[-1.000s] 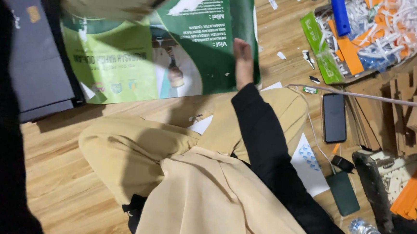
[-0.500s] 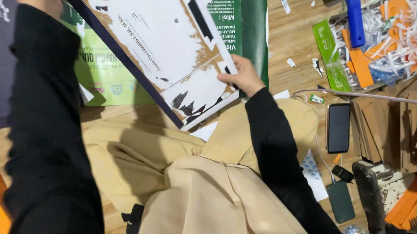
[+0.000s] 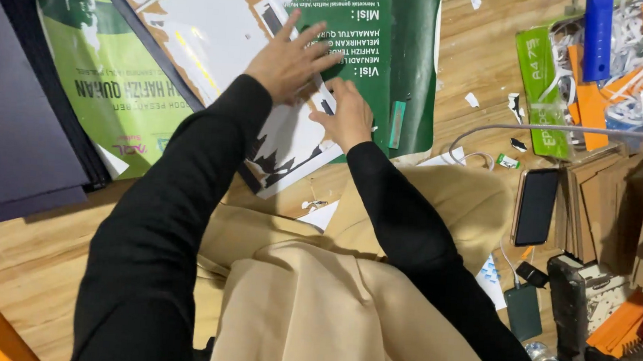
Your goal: Assembling paper-based packaging by peeling adhesive strips and folding edges over a cardboard frame.
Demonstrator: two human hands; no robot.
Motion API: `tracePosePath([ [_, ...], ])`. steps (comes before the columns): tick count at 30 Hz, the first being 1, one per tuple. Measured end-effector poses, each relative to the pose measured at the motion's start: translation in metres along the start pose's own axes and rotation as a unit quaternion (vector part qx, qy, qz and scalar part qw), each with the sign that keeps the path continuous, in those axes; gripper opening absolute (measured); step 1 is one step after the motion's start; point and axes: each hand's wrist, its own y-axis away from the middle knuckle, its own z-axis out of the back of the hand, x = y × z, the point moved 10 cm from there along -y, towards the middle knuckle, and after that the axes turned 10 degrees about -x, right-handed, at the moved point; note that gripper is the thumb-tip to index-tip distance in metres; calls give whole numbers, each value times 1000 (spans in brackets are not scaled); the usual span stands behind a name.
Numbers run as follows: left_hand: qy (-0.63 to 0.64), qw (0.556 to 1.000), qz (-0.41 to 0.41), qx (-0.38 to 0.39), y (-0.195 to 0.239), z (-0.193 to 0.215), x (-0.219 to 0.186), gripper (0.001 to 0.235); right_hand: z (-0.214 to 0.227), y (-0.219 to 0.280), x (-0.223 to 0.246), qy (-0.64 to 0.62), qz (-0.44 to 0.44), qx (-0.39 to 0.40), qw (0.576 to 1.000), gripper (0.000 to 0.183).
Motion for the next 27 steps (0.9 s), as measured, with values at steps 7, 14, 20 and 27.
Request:
tracePosePath([
  [7, -85, 996, -3, 21, 10, 19, 0, 37, 0, 26, -21, 32, -9, 11, 999, 45],
  [14, -7, 998, 32, 46, 36, -14, -23, 75, 11, 39, 8, 65, 53, -35, 996, 49],
  [20, -1, 996, 72, -60, 58, 11, -39, 56, 6, 47, 10, 119, 96, -38, 988, 53],
  [27, -5, 989, 108, -103, 65, 26, -38, 40, 27, 48, 1, 108, 90, -57, 988, 48],
])
